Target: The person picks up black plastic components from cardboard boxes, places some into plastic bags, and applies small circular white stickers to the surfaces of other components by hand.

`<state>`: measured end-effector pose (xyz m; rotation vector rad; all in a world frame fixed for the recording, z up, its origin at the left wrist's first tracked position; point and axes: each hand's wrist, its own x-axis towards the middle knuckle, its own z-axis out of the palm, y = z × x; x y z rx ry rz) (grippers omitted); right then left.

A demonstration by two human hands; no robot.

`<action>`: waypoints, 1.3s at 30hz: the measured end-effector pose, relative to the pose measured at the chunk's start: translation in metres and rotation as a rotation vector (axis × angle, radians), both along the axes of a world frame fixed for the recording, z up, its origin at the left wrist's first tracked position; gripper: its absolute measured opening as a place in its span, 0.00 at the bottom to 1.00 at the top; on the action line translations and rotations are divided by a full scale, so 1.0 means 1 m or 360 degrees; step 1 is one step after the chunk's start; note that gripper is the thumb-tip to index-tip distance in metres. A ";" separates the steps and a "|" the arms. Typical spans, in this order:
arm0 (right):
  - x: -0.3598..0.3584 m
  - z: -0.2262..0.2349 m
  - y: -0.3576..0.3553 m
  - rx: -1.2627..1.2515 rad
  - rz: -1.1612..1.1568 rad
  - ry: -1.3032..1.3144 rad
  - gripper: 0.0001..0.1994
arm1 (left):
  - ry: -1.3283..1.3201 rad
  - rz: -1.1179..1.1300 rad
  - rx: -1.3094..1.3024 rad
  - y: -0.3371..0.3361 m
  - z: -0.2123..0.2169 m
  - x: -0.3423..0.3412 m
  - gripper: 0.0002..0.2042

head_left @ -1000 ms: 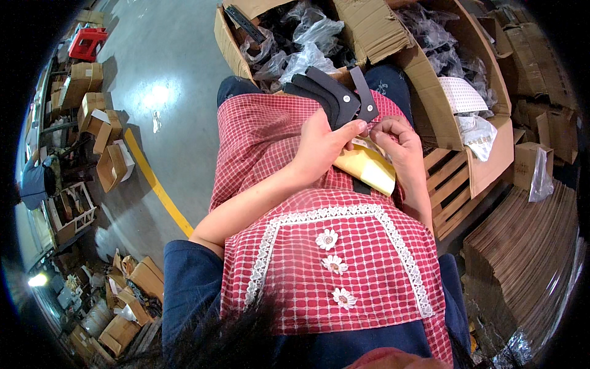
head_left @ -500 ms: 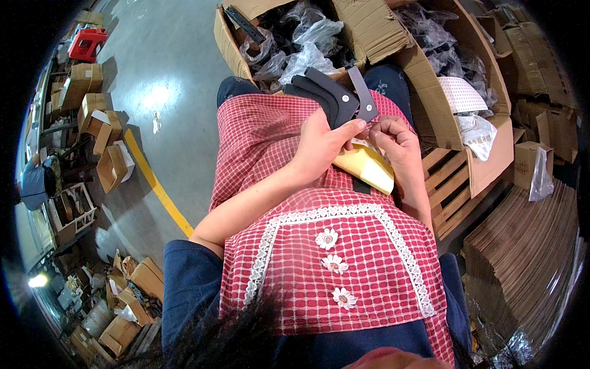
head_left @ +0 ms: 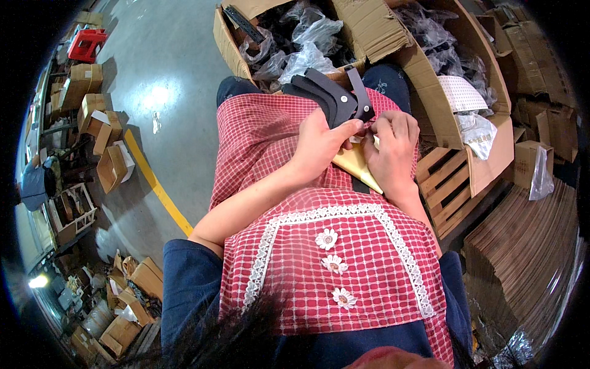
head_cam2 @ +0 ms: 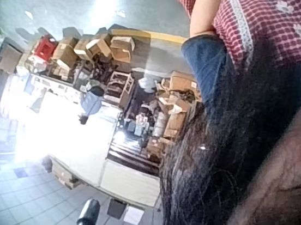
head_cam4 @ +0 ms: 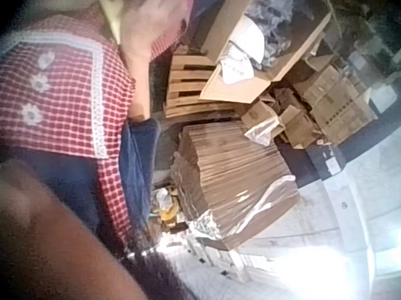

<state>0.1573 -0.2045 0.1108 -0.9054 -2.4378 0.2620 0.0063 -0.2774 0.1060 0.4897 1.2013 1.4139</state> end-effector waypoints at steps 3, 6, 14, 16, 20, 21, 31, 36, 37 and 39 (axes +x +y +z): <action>0.008 -0.006 0.020 -0.0112 -0.0093 -0.0047 0.08 | 0.0070 0.0019 -0.0002 0.001 0.006 0.002 0.06; 0.014 0.024 0.020 -0.0674 -0.0294 0.0320 0.05 | 0.0257 0.0053 -0.0037 0.003 0.004 0.005 0.07; -0.007 0.033 0.015 -0.1249 -0.0106 0.0628 0.07 | 0.0902 -0.0047 -0.0084 0.004 -0.006 0.007 0.16; -0.016 0.035 0.015 -0.1071 -0.0073 0.0528 0.07 | 0.0962 -0.0029 -0.0030 0.004 -0.011 0.007 0.17; -0.030 0.028 0.018 -0.0755 -0.0048 0.0442 0.07 | 0.1099 -0.0034 0.0020 0.002 -0.011 0.008 0.18; -0.032 0.027 0.019 -0.0695 -0.0067 0.0420 0.06 | 0.1122 -0.0051 -0.0003 0.002 -0.007 0.007 0.19; -0.039 0.026 0.015 -0.0432 -0.0079 0.0344 0.06 | 0.1253 -0.0166 -0.0060 0.000 -0.008 0.004 0.19; -0.042 0.027 0.016 -0.0160 -0.0003 0.0180 0.07 | 0.1398 -0.0164 0.0029 -0.003 -0.013 0.004 0.18; -0.042 0.029 0.017 -0.0122 0.0003 0.0129 0.07 | 0.1436 -0.0161 0.0042 -0.003 -0.016 0.004 0.18; -0.043 0.033 0.019 -0.0172 -0.0008 0.0029 0.07 | 0.1436 -0.0154 0.0010 -0.003 -0.016 0.005 0.18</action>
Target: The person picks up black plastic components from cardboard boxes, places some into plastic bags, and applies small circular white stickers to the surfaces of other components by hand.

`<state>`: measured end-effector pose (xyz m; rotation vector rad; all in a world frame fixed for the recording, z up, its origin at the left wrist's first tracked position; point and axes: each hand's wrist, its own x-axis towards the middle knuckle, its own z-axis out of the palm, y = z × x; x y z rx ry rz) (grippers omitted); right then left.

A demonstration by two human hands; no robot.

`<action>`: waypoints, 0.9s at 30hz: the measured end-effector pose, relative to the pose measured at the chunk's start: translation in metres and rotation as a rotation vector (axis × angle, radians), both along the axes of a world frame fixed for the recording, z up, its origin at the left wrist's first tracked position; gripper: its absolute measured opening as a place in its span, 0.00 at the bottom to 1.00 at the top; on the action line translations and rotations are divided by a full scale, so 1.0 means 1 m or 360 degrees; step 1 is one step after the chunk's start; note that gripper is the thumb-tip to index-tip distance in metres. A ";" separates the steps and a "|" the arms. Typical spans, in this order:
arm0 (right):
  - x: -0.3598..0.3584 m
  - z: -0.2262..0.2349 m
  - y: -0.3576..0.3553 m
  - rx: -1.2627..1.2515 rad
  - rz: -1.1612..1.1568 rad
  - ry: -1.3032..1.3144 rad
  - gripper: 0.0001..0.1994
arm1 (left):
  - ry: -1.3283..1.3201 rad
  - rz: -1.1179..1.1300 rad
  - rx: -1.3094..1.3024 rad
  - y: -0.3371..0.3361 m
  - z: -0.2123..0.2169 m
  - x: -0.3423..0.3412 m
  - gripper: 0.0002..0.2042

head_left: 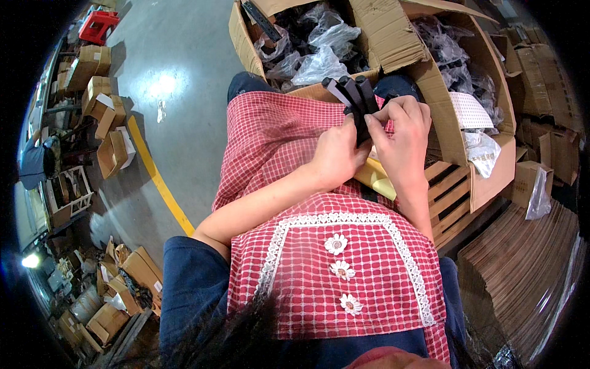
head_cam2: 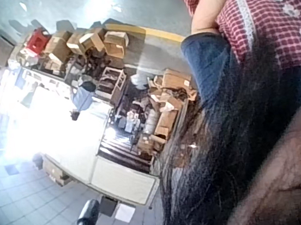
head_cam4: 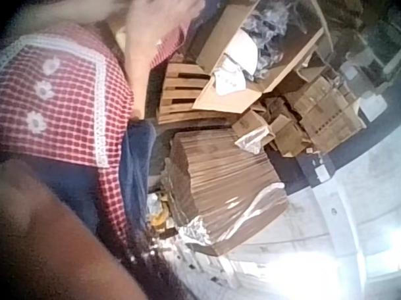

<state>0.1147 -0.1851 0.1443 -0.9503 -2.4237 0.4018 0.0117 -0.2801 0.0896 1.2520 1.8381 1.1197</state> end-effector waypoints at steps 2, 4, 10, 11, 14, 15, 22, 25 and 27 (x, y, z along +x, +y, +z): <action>0.001 0.000 0.003 -0.0041 -0.0003 -0.0046 0.07 | 0.0009 0.0004 -0.0019 0.000 0.000 0.000 0.18; 0.002 -0.001 0.006 -0.0074 -0.0004 -0.0037 0.06 | 0.0027 -0.0009 -0.0033 0.000 0.002 0.000 0.19; 0.011 0.004 0.014 -0.0110 -0.0040 -0.0290 0.10 | -0.0179 0.0079 -0.0075 0.003 0.005 0.000 0.18; 0.015 0.001 0.018 -0.0189 -0.0070 -0.0167 0.10 | -0.0208 0.0071 -0.0077 0.003 0.007 0.000 0.18; 0.031 -0.006 0.026 -0.0285 -0.0135 0.0058 0.11 | -0.0275 0.0036 -0.0088 0.003 0.009 -0.002 0.17; 0.031 -0.006 0.025 -0.0362 -0.0113 0.0167 0.13 | -0.0283 0.0014 -0.0094 0.003 0.010 -0.002 0.17; 0.035 -0.009 0.011 -0.1275 0.0082 0.0165 0.31 | -0.0240 -0.0156 0.0001 0.000 0.006 0.000 0.16; 0.035 -0.013 0.002 -0.1474 -0.0029 0.0387 0.31 | -0.0199 -0.0280 -0.0105 0.001 0.011 -0.001 0.15; 0.039 -0.015 -0.001 -0.1383 -0.0170 0.0310 0.27 | -0.0229 -0.0338 -0.0072 0.002 0.009 0.000 0.15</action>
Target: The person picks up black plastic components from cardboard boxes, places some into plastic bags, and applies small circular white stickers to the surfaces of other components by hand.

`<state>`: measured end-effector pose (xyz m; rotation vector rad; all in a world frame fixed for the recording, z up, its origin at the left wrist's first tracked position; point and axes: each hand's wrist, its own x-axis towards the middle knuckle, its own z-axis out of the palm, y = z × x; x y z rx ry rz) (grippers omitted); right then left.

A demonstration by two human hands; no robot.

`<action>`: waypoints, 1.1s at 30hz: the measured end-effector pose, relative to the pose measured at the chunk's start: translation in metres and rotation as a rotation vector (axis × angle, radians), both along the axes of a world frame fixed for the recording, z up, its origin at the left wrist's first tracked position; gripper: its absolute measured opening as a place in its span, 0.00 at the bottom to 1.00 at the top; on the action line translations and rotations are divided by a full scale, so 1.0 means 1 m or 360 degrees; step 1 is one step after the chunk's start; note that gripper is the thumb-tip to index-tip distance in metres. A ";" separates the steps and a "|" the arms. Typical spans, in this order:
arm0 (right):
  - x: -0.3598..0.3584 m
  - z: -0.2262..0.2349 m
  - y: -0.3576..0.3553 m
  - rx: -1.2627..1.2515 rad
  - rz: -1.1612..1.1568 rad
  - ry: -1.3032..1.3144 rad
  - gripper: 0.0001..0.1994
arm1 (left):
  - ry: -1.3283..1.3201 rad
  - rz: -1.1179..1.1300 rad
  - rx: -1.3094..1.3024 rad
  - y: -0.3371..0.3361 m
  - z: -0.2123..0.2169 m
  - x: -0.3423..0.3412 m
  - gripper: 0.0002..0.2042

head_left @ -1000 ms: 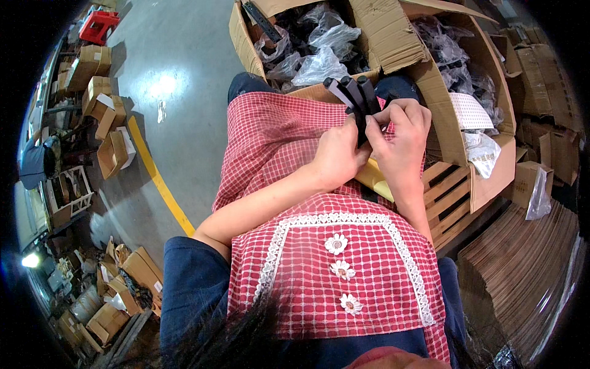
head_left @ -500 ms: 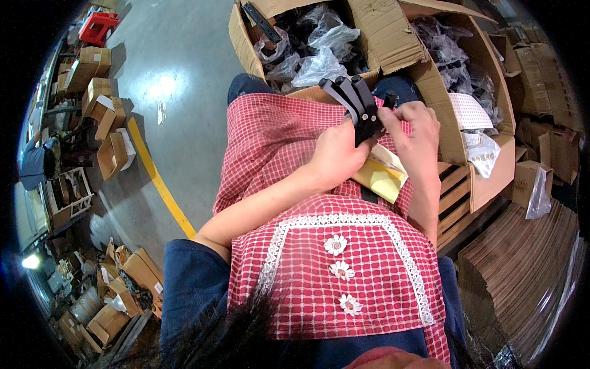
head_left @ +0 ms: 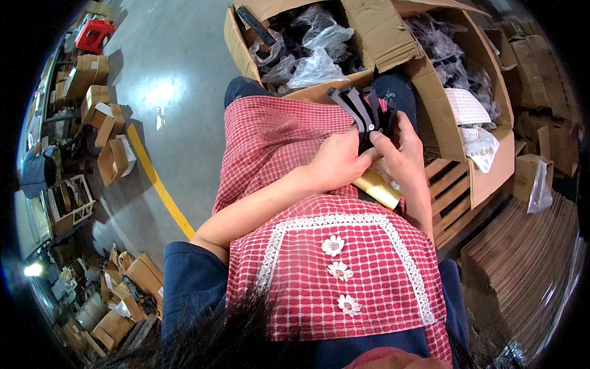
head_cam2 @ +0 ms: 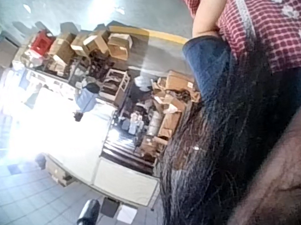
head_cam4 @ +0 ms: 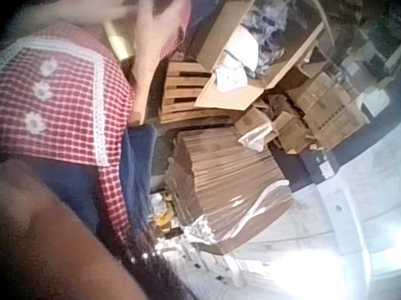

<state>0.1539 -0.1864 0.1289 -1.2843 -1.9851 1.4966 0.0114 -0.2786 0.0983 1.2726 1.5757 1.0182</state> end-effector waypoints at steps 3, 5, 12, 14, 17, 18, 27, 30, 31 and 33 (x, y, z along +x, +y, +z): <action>0.008 -0.012 -0.003 0.0022 -0.0108 0.0112 0.24 | 0.0009 -0.0060 0.0071 0.000 -0.004 0.002 0.15; 0.009 -0.008 -0.005 -0.0030 -0.0179 0.0241 0.23 | 0.0030 -0.0069 0.0101 0.000 -0.006 0.003 0.16; 0.013 -0.011 0.001 0.0072 -0.0133 0.0269 0.20 | 0.0053 -0.0140 -0.0076 0.000 -0.001 0.003 0.15; 0.011 -0.002 0.001 0.0163 -0.0131 0.0189 0.20 | 0.0096 -0.0137 -0.0068 0.000 0.002 0.004 0.16; 0.007 0.006 0.001 0.0291 -0.0166 -0.0157 0.21 | 0.0166 -0.0124 -0.0039 0.000 0.010 0.006 0.18; 0.004 0.013 0.000 0.0322 -0.0168 -0.0220 0.21 | 0.0188 -0.0124 -0.0013 -0.001 0.010 0.007 0.18; -0.006 0.017 -0.003 0.0564 -0.0204 -0.0248 0.22 | 0.0211 -0.0116 0.0023 -0.002 0.002 0.010 0.17; 0.005 0.008 0.003 0.0234 -0.0293 0.0073 0.20 | 0.0041 0.0004 0.0030 -0.001 0.003 0.008 0.16; 0.012 0.006 0.007 0.0179 -0.0326 0.0194 0.20 | -0.0023 0.0030 0.0035 -0.001 0.003 0.008 0.15; 0.031 0.001 0.012 0.0195 -0.0381 0.0239 0.18 | -0.0040 0.0061 -0.0029 -0.001 0.009 0.006 0.15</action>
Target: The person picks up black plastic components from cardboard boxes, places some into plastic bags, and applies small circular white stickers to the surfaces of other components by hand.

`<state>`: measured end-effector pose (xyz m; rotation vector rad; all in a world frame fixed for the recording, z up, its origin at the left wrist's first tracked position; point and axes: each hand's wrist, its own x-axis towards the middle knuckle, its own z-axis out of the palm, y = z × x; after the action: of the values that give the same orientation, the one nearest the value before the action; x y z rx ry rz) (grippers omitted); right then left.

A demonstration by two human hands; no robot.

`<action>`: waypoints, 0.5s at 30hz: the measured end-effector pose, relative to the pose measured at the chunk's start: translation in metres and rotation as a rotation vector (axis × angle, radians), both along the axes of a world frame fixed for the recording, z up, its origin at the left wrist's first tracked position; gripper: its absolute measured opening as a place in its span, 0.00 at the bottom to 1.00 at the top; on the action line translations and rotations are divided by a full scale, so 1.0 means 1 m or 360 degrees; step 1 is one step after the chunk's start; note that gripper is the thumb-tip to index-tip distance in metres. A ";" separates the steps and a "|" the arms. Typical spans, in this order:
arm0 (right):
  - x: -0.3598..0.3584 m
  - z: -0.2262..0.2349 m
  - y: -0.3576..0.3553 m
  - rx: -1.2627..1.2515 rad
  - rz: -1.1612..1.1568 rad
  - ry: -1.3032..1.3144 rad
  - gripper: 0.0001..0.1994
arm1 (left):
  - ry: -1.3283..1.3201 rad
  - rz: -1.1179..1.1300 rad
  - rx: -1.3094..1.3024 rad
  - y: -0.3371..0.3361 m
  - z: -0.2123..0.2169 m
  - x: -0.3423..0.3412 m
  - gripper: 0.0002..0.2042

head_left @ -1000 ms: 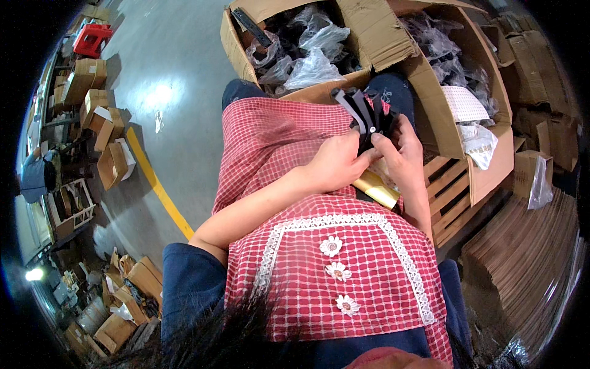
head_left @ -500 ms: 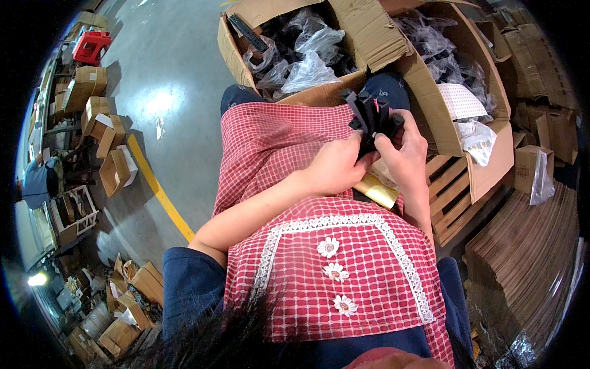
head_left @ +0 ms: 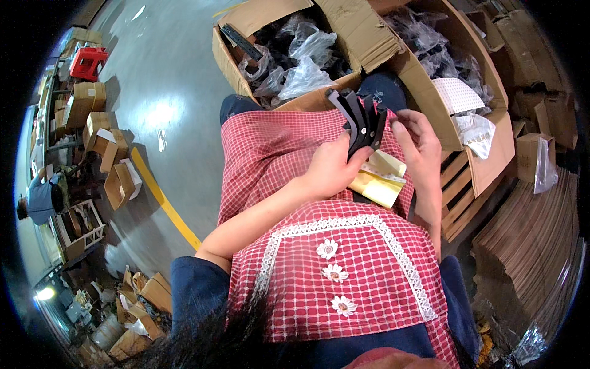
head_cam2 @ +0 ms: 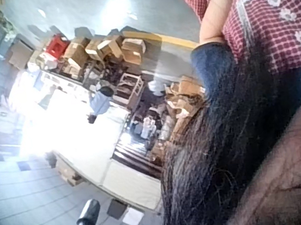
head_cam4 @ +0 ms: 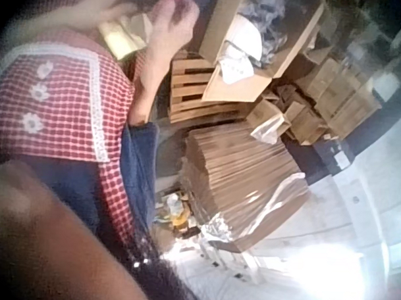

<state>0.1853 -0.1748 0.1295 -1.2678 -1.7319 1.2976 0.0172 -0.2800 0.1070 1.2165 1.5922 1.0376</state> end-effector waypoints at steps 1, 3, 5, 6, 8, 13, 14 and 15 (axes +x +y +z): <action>0.012 0.000 0.003 -0.0075 0.0136 -0.0133 0.17 | -0.0008 0.0015 -0.0033 0.000 0.002 -0.001 0.15; 0.034 0.004 0.001 -0.0238 0.0390 -0.0404 0.17 | -0.0002 0.0030 -0.0036 0.000 -0.001 -0.002 0.15; 0.042 0.015 -0.008 -0.0229 0.0711 -0.0466 0.17 | -0.0046 0.0069 -0.0037 0.000 -0.002 -0.001 0.15; 0.045 0.014 -0.012 -0.0215 0.0705 -0.0439 0.17 | -0.0092 0.0102 -0.0038 0.000 0.000 -0.001 0.15; 0.048 0.015 -0.019 -0.0168 0.0689 -0.0388 0.16 | -0.0065 0.0159 0.0025 0.000 -0.004 -0.002 0.15; 0.036 0.033 -0.029 -0.0179 0.0625 -0.0338 0.16 | -0.0060 0.0150 0.0153 -0.002 0.001 -0.002 0.12; 0.032 0.036 -0.028 -0.0254 0.0602 -0.0341 0.17 | -0.0067 0.0158 0.0190 -0.003 0.002 -0.002 0.12; 0.032 0.035 -0.027 -0.0261 0.0584 -0.0325 0.17 | -0.0073 0.0167 0.0227 -0.004 0.003 -0.003 0.12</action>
<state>0.2174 -0.2021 0.1645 -1.2470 -2.1134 1.5901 0.0146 -0.2839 0.1095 1.2043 1.5824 1.2562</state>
